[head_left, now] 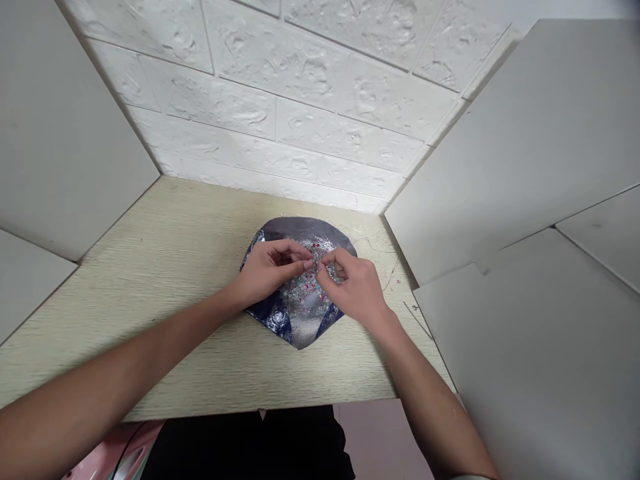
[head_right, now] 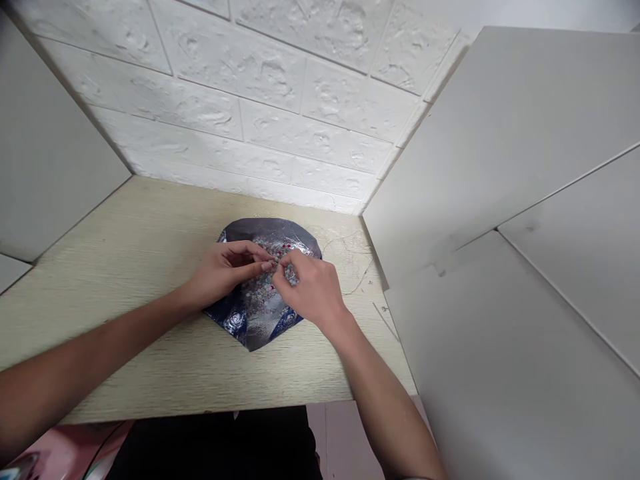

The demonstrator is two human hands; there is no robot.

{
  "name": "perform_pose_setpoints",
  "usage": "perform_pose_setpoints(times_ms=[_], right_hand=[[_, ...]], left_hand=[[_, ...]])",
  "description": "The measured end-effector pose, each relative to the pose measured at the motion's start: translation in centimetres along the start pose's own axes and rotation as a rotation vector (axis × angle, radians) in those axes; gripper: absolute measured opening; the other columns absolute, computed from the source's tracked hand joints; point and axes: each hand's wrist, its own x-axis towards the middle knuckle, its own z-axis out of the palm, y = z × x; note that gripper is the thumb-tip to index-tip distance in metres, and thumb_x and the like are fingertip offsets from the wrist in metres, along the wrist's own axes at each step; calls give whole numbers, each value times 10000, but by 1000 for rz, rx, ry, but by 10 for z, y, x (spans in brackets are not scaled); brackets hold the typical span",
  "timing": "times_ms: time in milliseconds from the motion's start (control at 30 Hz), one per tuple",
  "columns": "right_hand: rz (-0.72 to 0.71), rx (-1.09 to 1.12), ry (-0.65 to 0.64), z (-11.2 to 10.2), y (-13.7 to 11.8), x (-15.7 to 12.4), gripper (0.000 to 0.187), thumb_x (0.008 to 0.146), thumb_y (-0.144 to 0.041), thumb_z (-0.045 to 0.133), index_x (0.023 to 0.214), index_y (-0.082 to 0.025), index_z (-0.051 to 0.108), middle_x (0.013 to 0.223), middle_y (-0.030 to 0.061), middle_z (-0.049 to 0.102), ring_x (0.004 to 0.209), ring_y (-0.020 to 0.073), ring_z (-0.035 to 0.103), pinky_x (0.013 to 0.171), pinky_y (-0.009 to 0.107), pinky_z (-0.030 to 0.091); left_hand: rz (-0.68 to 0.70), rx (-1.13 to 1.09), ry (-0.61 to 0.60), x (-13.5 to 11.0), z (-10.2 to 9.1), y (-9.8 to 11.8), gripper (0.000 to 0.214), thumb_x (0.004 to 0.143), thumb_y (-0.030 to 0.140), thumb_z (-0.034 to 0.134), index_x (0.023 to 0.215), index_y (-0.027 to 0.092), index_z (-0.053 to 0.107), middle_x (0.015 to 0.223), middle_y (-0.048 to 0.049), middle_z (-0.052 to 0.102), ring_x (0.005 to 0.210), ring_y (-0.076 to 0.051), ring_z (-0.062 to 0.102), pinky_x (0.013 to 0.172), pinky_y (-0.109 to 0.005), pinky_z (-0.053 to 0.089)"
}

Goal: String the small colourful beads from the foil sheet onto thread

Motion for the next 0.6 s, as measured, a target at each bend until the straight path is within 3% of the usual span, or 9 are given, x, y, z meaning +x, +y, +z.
perform_pose_setpoints(times_ms=[600], right_hand=[[-2,-29,-6,0,-1,2,131,838,-289,508,763,-206,577,526,-60,500,459,77,393,518,220,300]], left_hand=[[34,38,-58,-2,2,1,192,731,314,745,810,145,701,667,3,605,634,-106,521,593,-234,399]])
